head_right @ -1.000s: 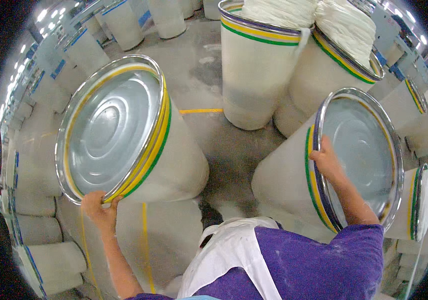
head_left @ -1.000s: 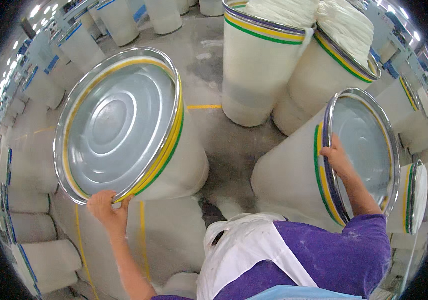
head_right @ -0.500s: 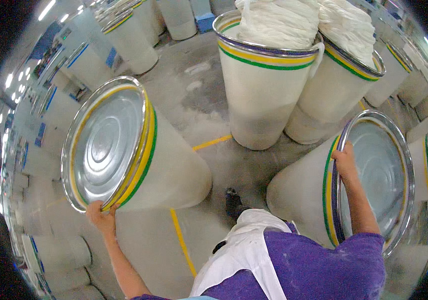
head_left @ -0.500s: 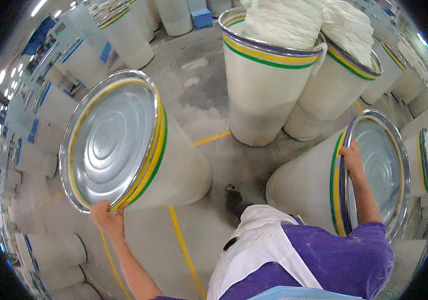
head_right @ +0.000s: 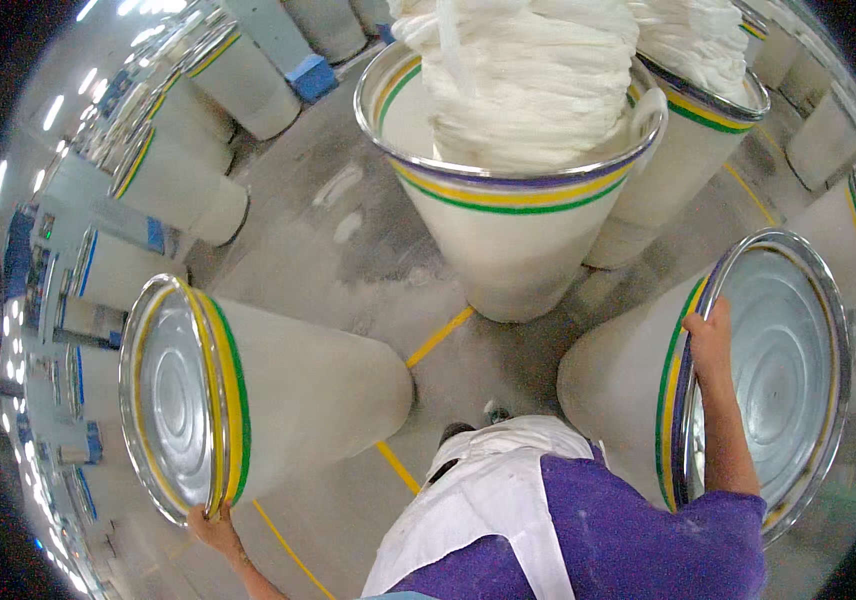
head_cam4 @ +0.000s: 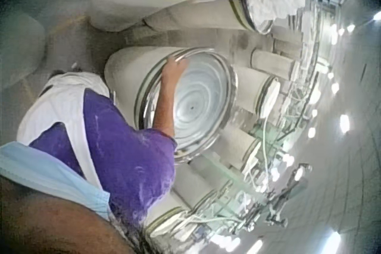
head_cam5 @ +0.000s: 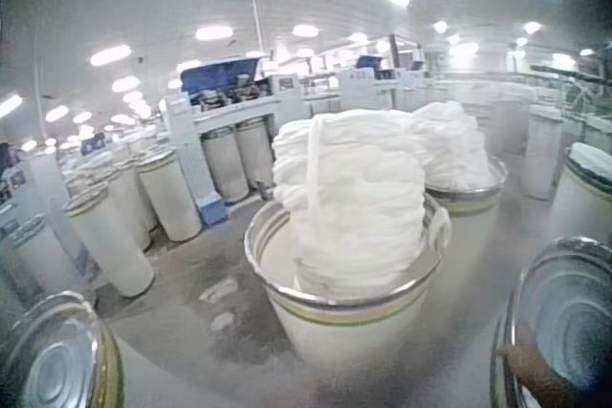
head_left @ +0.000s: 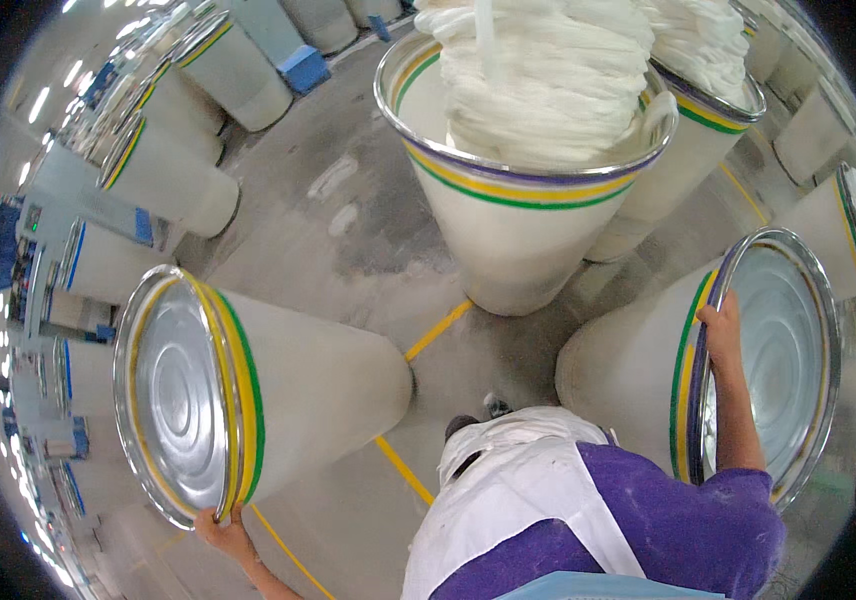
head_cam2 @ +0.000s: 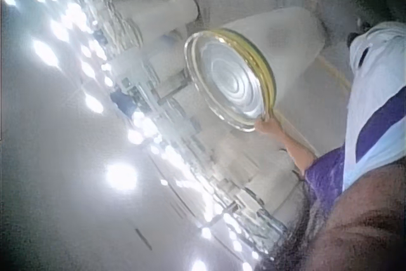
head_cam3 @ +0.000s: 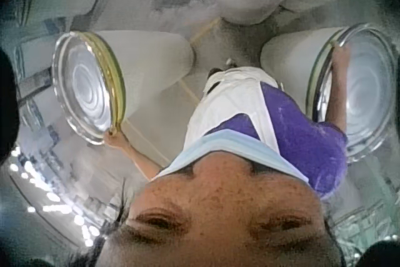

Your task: The person walks between large cylindrical machines and handles white rope-like textile material. They lift and place coils of rope into the machines, pull strands from the coils, and use a small stick to guide the strands into the machine openings.

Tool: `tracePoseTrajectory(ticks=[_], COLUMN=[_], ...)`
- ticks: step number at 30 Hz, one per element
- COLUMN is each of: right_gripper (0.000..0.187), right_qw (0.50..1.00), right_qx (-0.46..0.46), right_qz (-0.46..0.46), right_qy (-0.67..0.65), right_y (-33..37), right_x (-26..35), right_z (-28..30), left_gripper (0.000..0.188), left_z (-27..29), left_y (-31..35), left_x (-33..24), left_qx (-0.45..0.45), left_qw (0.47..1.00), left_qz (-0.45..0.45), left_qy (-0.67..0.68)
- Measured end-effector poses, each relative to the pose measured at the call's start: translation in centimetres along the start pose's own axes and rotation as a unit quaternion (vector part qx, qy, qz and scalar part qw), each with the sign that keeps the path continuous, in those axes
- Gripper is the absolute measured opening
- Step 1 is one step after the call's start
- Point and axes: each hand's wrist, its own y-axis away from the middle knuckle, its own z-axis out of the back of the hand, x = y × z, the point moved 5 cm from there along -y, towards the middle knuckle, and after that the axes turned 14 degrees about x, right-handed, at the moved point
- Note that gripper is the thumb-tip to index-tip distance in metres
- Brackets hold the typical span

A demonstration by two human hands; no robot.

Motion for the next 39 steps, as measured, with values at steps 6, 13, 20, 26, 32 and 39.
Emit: tracePoseTrajectory(ticks=[6, 13, 20, 26, 32, 39], right_gripper=[0.031, 0.037, 0.049, 0.053, 0.056, 0.054], right_qw=[0.995, 0.983, 0.960, 0.950, 0.935, 0.943], right_qx=[-0.077, -0.151, -0.209, -0.231, -0.281, -0.244], right_qz=[-0.060, -0.093, -0.172, -0.205, -0.214, -0.226], right_qy=[-0.019, 0.035, -0.073, -0.053, -0.013, -0.014], right_y=[-2.1, -2.7, 0.5, 1.4, 3.8, 4.6], right_x=[0.2, -4.6, -12.3, -19.4, -20.2, -22.8], right_z=[-1.0, 1.0, 8.1, 14.9, 18.8, 22.0], left_gripper=[0.042, 0.054, 0.046, 0.064, 0.062, 0.062], left_z=[-5.6, -8.6, -9.6, -11.8, -12.0, -11.5], left_y=[-6.7, -14.3, -15.9, -17.4, -17.9, -16.7], left_x=[3.9, 2.1, -5.8, -14.4, -18.5, -20.7], left_qx=[0.018, 0.065, 0.025, 0.038, 0.062, 0.047], left_qw=[0.999, 0.988, 0.985, 0.975, 0.970, 0.972], left_qz=[0.018, 0.117, 0.148, 0.106, 0.148, 0.139], left_qy=[-0.031, -0.083, -0.089, -0.189, -0.182, -0.185])
